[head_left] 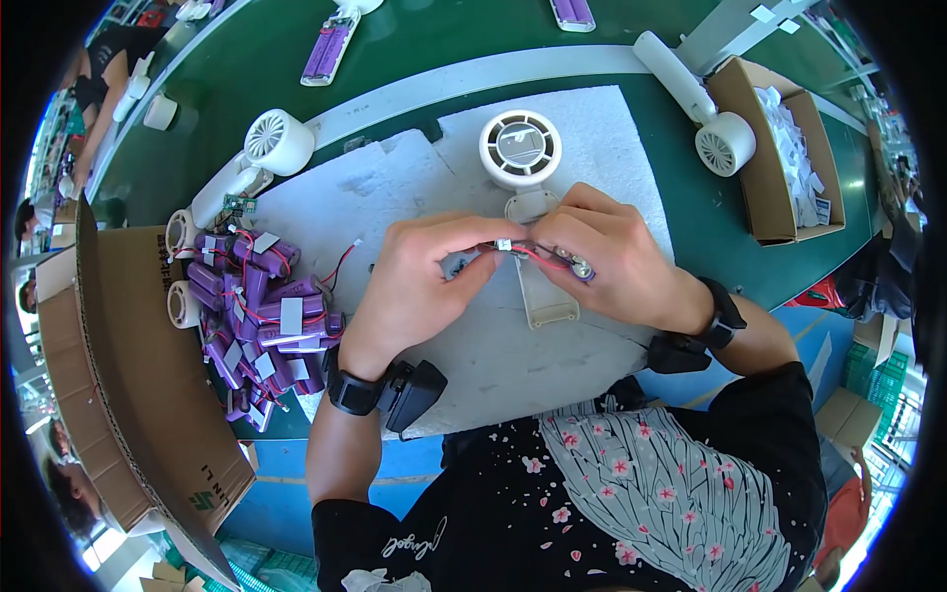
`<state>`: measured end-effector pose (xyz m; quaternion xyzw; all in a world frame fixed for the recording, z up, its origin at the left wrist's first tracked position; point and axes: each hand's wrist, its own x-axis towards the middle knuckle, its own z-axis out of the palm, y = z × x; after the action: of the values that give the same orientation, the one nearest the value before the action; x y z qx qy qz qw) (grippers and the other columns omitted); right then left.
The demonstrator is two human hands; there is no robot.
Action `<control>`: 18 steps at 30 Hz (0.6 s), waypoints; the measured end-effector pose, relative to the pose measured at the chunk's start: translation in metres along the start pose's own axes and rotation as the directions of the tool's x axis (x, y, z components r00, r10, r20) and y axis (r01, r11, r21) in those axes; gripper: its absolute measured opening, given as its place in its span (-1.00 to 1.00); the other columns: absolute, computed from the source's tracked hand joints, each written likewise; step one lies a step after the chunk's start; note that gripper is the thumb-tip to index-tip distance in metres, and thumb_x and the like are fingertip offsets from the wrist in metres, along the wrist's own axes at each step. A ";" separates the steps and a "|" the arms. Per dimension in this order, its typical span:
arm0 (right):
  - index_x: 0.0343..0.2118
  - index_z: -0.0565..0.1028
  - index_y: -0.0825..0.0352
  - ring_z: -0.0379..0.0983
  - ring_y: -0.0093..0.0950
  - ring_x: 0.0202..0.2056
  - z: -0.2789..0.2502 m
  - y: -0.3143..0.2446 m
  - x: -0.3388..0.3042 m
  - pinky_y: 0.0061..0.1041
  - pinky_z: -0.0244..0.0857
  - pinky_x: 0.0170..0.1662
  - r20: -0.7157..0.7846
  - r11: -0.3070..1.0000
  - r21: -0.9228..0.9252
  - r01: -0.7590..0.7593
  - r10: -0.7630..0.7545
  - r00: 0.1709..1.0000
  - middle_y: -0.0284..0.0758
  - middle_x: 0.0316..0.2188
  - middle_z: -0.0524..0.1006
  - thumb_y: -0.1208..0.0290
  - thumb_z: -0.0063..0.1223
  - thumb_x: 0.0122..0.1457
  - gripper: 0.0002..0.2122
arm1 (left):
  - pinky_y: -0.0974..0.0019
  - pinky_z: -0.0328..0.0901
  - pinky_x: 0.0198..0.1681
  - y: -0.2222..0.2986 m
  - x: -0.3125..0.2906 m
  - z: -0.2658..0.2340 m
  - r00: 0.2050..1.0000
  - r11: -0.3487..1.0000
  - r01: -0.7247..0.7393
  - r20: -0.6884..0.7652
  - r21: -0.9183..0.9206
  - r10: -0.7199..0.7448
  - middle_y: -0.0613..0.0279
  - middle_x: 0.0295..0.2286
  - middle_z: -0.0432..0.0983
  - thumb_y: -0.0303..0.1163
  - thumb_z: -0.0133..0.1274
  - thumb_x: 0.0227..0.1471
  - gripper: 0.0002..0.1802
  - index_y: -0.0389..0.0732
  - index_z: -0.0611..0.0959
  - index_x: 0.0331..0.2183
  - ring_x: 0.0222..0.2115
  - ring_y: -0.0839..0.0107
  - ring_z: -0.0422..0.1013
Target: Assembling handheld portable fans by installing components like batteries and circuit boards into the housing.
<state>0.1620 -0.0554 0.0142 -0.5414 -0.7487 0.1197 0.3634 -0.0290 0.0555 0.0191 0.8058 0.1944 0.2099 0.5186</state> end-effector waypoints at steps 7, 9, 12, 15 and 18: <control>-0.44 0.48 0.34 0.41 -0.35 -0.41 0.000 -0.002 0.001 -0.43 0.34 -0.40 0.000 1.000 -0.015 -0.007 0.007 1.000 -0.30 -0.48 0.51 0.62 0.33 -0.16 -0.77 | 0.41 0.38 -0.22 -0.002 -0.006 -0.002 0.999 0.992 0.049 -0.027 0.119 -0.046 0.08 -0.30 0.58 -0.73 0.11 -0.12 -0.73 -0.30 0.65 -0.28 -0.28 0.39 0.53; -0.45 0.48 0.34 0.41 -0.35 -0.42 0.001 -0.002 0.001 -0.44 0.34 -0.41 -0.006 1.000 -0.016 -0.010 0.009 1.000 -0.30 -0.48 0.51 0.62 0.33 -0.16 -0.78 | 0.36 0.40 -0.30 0.006 -0.003 -0.003 1.000 1.000 -0.010 0.005 0.026 0.010 0.09 -0.34 0.57 -0.73 0.12 -0.13 -0.74 -0.32 0.63 -0.30 -0.33 0.31 0.55; -0.43 0.48 0.33 0.42 -0.36 -0.41 0.001 -0.001 0.001 -0.44 0.33 -0.40 -0.001 1.000 -0.009 -0.019 0.019 1.000 -0.29 -0.48 0.52 0.62 0.33 -0.17 -0.76 | 0.35 0.41 -0.33 0.004 -0.002 0.005 0.999 0.998 -0.036 -0.009 -0.058 0.036 0.11 -0.36 0.55 -0.72 0.14 -0.13 -0.76 -0.34 0.62 -0.31 -0.36 0.29 0.55; -0.42 0.48 0.32 0.41 -0.36 -0.41 0.003 -0.002 0.002 -0.44 0.34 -0.39 -0.025 1.000 0.009 -0.014 0.014 1.000 -0.30 -0.47 0.53 0.62 0.33 -0.17 -0.76 | 0.39 0.42 -0.33 -0.002 -0.003 0.011 0.998 0.991 -0.035 -0.064 -0.131 0.027 0.13 -0.36 0.54 -0.71 0.17 -0.12 -0.78 -0.34 0.61 -0.32 -0.37 0.33 0.55; -0.41 0.48 0.32 0.41 -0.36 -0.41 0.004 -0.002 0.002 -0.44 0.34 -0.38 -0.040 1.000 0.023 -0.010 0.011 0.999 -0.31 -0.46 0.53 0.62 0.33 -0.17 -0.75 | 0.43 0.40 -0.18 -0.002 -0.004 0.011 0.991 0.956 0.130 0.003 -0.263 -0.134 0.20 -0.32 0.50 -0.73 0.17 -0.07 -0.76 -0.34 0.58 -0.28 -0.27 0.52 0.47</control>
<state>0.1582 -0.0538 0.0134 -0.5434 -0.7369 0.1190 0.3840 -0.0267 0.0459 0.0124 0.7135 0.2221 0.2047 0.6322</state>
